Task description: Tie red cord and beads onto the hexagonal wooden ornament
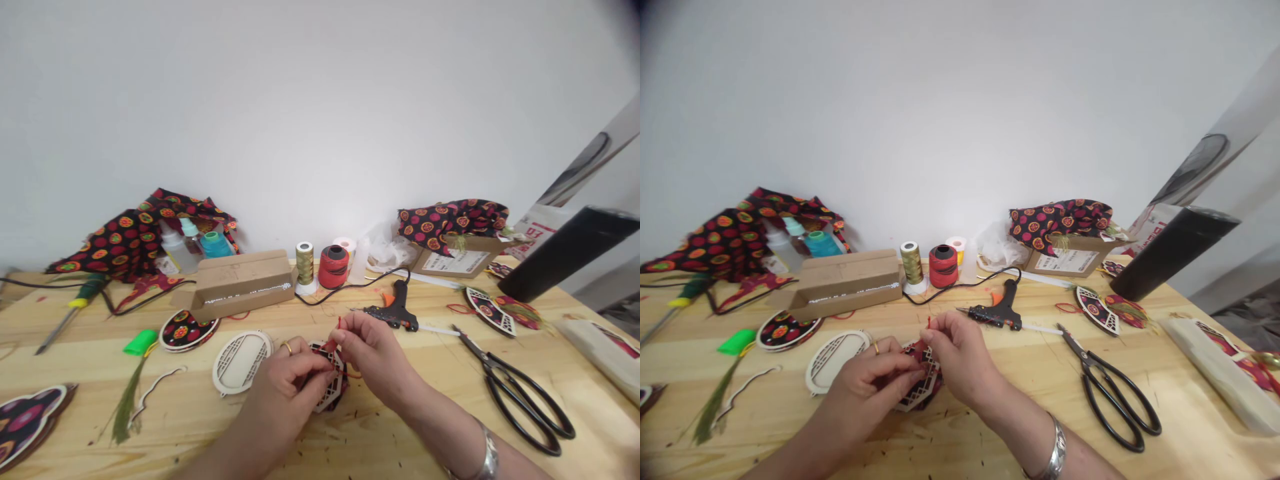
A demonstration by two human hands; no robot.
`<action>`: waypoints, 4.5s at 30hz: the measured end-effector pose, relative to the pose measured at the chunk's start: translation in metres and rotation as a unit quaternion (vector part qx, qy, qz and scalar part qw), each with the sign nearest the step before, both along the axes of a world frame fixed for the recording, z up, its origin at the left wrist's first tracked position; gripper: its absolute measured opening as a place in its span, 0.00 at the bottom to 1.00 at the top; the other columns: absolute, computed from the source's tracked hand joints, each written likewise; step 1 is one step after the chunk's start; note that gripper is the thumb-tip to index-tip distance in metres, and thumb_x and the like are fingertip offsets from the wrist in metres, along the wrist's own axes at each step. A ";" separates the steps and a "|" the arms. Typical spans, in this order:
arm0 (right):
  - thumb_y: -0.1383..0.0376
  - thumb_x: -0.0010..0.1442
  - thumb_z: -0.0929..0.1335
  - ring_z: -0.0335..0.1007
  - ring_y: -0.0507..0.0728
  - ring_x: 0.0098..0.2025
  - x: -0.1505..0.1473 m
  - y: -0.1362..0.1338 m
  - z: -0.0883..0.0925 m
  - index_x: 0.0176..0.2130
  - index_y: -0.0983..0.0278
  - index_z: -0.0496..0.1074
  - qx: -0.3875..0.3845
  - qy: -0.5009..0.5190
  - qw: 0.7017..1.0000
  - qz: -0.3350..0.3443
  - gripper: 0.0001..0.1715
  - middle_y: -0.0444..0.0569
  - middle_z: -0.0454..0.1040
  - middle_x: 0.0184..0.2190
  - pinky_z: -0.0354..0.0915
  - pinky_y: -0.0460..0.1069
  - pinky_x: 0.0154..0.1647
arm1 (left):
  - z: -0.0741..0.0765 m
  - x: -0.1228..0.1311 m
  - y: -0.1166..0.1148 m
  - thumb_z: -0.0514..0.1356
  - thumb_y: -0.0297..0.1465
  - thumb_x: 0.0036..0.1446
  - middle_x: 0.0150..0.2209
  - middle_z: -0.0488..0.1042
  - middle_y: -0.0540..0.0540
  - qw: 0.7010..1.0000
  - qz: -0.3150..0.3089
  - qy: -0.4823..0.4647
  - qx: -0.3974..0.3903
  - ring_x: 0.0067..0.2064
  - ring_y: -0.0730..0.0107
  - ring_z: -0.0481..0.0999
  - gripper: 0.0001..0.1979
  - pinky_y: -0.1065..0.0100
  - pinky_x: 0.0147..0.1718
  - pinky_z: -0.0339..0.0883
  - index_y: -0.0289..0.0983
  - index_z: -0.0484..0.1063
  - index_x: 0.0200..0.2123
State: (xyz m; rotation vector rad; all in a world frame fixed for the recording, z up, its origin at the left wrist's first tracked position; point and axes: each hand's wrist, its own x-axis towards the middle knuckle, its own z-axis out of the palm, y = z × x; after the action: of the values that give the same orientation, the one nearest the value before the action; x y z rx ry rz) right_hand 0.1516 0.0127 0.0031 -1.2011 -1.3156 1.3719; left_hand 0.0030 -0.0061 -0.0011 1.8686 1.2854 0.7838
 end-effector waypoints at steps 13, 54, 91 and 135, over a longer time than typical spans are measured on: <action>0.64 0.51 0.66 0.50 0.44 0.15 0.000 -0.001 0.006 0.23 0.65 0.61 -0.037 0.070 0.996 0.031 0.10 0.38 0.62 0.15 0.48 0.40 0.14 | 0.008 -0.008 -0.007 0.54 0.28 0.54 0.58 0.54 0.46 0.975 0.125 -0.106 0.153 0.58 0.58 0.54 0.07 0.57 0.55 0.50 0.41 0.67 0.37; 0.62 0.45 0.70 0.54 0.44 0.15 0.000 0.000 0.004 0.24 0.67 0.65 -0.065 0.057 0.992 0.090 0.12 0.38 0.64 0.14 0.49 0.40 0.15 | 0.000 -0.006 0.006 0.62 0.32 0.45 0.12 0.54 0.59 0.867 0.050 -0.342 -0.359 0.15 0.84 0.45 0.07 0.73 0.15 0.35 0.32 0.74 0.24; 0.74 0.55 0.60 0.59 0.55 0.24 -0.008 -0.039 -0.006 0.33 0.67 0.67 0.558 -0.531 0.623 0.137 0.08 0.48 0.66 0.22 0.53 0.51 0.24 | 0.000 -0.007 0.011 0.61 0.29 0.47 0.18 0.69 0.53 0.805 0.126 -0.455 -0.359 0.12 0.89 0.49 0.05 0.81 0.11 0.41 0.32 0.70 0.26; 0.65 0.52 0.65 0.48 0.45 0.17 -0.004 -0.003 0.001 0.24 0.66 0.62 -0.038 0.050 0.998 0.021 0.09 0.36 0.56 0.14 0.46 0.41 0.16 | 0.006 0.002 0.001 0.64 0.30 0.47 0.13 0.66 0.54 0.829 0.071 -0.425 -0.357 0.17 0.82 0.62 0.07 0.79 0.17 0.55 0.34 0.78 0.30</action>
State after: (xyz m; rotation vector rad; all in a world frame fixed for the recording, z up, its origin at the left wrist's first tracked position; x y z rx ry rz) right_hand 0.1476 0.0101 0.0037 -1.1449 -1.2339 1.5038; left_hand 0.0052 -0.0048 0.0047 0.6723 0.9176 0.8925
